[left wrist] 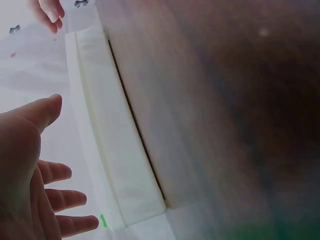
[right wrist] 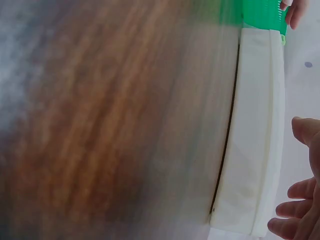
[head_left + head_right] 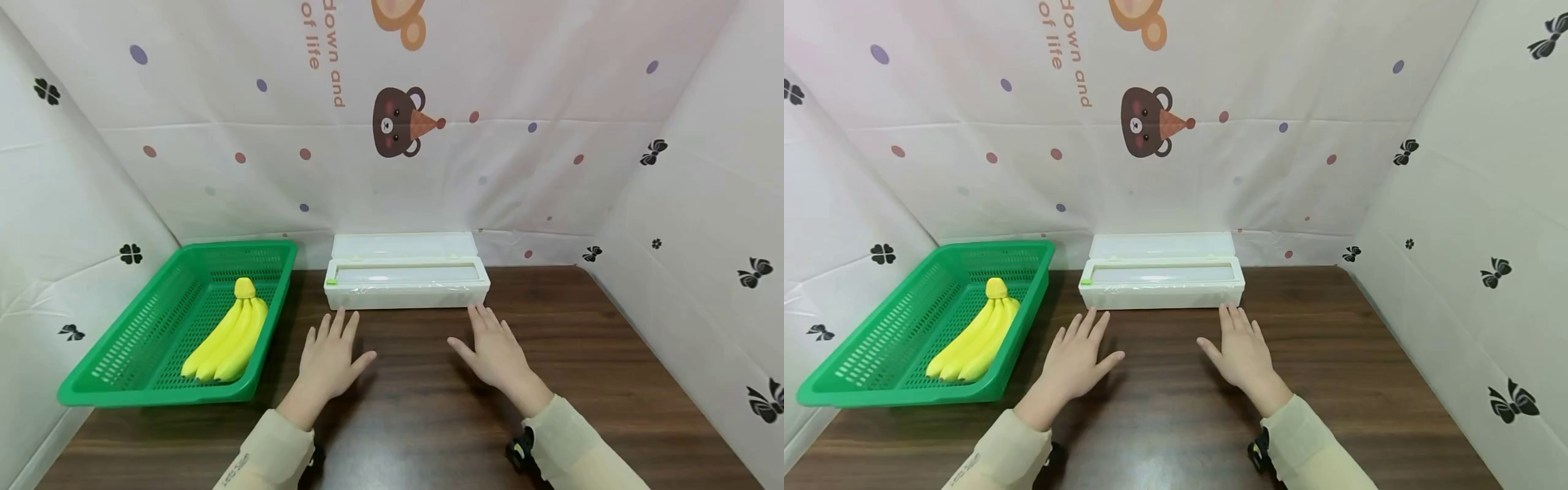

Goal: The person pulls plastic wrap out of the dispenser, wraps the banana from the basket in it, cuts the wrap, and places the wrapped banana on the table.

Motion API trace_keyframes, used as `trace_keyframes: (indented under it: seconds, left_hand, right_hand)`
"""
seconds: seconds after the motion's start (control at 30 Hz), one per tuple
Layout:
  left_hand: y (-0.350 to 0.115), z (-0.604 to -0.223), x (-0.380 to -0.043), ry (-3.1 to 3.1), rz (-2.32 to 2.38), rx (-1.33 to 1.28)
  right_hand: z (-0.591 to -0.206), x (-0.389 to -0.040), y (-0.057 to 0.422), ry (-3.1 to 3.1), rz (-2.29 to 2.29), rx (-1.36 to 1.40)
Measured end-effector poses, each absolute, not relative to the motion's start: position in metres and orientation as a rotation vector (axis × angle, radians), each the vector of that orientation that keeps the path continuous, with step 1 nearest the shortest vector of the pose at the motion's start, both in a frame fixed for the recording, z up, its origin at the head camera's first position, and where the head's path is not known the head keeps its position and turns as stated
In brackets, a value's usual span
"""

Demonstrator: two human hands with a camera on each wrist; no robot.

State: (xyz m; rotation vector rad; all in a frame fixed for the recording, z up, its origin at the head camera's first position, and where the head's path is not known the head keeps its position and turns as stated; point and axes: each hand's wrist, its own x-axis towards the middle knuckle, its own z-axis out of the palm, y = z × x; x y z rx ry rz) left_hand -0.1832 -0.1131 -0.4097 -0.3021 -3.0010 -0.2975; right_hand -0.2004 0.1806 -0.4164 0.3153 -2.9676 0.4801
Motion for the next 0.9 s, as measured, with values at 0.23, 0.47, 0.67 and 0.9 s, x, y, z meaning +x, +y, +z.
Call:
trace_keyframes:
  seconds: [0.23, 0.47, 0.67, 0.9]
  left_hand:
    - [-0.110, -0.405, -0.188, -2.998, -0.290, -0.290]
    - [-0.110, -0.404, -0.191, -3.013, -0.285, -0.271]
    - [-0.110, -0.404, -0.193, -3.029, -0.274, -0.249]
    - [-0.109, -0.404, -0.195, -3.032, -0.278, -0.231]
  right_hand:
    - [-0.412, -0.204, 0.180, -2.940, 0.513, 0.306]
    - [-0.409, -0.207, 0.180, -2.942, 0.566, 0.278]
    - [-0.408, -0.209, 0.179, -2.947, 0.591, 0.242]
    - [-0.408, -0.213, 0.177, -2.947, 0.604, 0.229]
